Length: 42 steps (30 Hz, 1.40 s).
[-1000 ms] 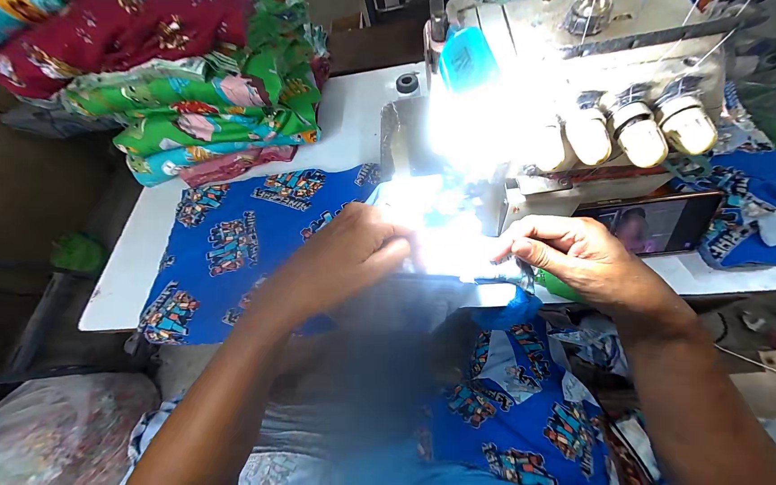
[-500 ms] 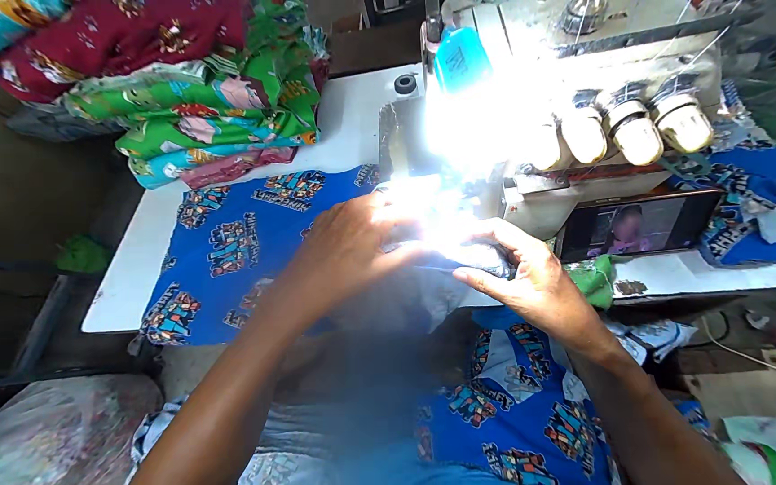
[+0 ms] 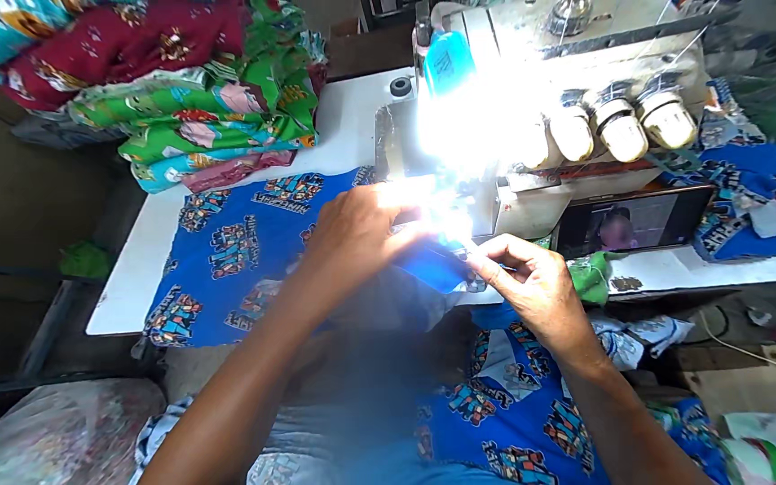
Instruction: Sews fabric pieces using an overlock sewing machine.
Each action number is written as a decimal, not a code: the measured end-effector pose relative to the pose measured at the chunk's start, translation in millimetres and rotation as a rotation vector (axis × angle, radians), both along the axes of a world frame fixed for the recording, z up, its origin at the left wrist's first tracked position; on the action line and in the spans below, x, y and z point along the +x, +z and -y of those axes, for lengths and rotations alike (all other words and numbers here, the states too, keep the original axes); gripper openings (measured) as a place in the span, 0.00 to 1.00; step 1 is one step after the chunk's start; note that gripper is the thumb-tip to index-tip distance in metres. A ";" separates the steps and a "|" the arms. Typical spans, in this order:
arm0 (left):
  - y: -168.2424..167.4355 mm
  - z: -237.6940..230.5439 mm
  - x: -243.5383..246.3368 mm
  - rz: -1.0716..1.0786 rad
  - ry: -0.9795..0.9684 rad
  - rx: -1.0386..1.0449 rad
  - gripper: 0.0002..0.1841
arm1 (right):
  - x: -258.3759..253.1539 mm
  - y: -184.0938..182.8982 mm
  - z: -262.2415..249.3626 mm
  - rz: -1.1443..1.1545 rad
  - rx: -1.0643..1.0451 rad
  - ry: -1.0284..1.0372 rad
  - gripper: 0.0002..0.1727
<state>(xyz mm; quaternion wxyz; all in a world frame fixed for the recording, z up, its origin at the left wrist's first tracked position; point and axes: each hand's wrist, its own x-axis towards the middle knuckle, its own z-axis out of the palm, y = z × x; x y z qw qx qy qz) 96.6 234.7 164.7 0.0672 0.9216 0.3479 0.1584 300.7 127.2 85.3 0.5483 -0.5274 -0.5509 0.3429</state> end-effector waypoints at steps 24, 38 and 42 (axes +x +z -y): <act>-8.8 -2.9 -3.2 0.102 -0.008 -0.049 0.13 | -2.7 -5.8 -6.5 -0.042 0.080 -0.064 0.02; -12.3 2.0 -0.4 0.108 0.051 -0.051 0.10 | -2.7 -11.0 -10.6 -0.040 0.060 -0.080 0.04; -11.6 2.7 2.1 0.122 0.081 -0.105 0.11 | -2.9 -11.6 -10.6 -0.018 0.061 -0.096 0.04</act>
